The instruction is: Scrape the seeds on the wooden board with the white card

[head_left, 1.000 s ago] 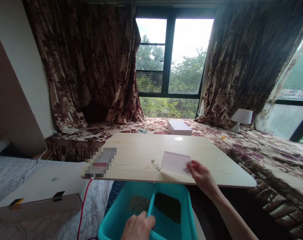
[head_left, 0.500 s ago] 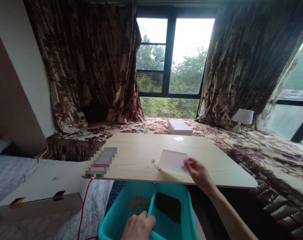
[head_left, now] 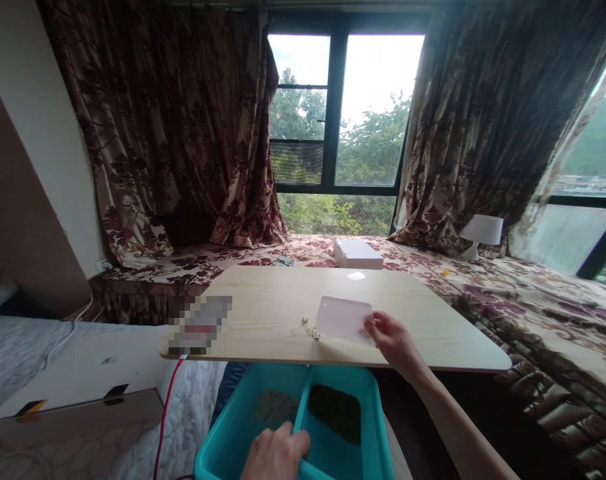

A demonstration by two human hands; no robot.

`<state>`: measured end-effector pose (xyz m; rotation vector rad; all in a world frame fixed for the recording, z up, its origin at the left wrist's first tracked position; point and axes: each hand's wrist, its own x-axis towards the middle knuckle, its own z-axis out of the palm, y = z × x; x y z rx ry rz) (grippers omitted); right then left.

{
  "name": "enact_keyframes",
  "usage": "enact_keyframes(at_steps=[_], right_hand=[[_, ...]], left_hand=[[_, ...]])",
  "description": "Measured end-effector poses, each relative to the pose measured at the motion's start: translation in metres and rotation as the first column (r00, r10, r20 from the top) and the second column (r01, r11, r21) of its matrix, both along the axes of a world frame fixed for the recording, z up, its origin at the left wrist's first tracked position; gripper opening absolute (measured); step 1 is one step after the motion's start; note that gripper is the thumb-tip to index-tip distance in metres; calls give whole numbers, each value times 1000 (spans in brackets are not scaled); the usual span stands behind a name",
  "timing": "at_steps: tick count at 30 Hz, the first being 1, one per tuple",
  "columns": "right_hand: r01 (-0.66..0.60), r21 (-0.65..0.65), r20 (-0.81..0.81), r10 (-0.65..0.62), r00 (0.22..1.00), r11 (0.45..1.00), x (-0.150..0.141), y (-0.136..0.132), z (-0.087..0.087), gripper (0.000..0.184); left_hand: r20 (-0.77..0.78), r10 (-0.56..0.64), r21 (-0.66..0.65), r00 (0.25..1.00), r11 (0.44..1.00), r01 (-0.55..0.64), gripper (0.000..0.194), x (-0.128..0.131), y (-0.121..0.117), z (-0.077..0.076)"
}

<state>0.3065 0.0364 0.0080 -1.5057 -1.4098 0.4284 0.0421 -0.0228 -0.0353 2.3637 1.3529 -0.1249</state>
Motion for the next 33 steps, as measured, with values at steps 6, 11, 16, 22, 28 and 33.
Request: enact_keyframes(at_steps=[6, 11, 16, 22, 28, 33], right_hand=[[20, 1, 14, -20, 1000, 1000, 3, -5, 1, 29], [26, 14, 8, -26, 1000, 1000, 9, -2, 9, 25], [-38, 61, 47, 35, 998, 997, 9, 14, 15, 23], [-70, 56, 77, 65, 995, 996, 15, 23, 15, 21], [-84, 52, 99, 78, 992, 995, 17, 29, 15, 18], [-112, 48, 98, 106, 989, 993, 13, 34, 16, 15]], left_hand=[[-35, 16, -14, 999, 1000, -16, 20, 1, -1, 7], [-56, 8, -38, 998, 999, -10, 20, 3, -1, 15], [-54, -6, -21, 999, 1000, 5, 21, 1, 0, 10], [-34, 1, -28, 999, 1000, -2, 23, -1, 1, 2], [-42, -11, -7, 999, 1000, 11, 21, -1, 1, -1], [-52, -9, -13, 999, 1000, 8, 22, -1, 0, -1]])
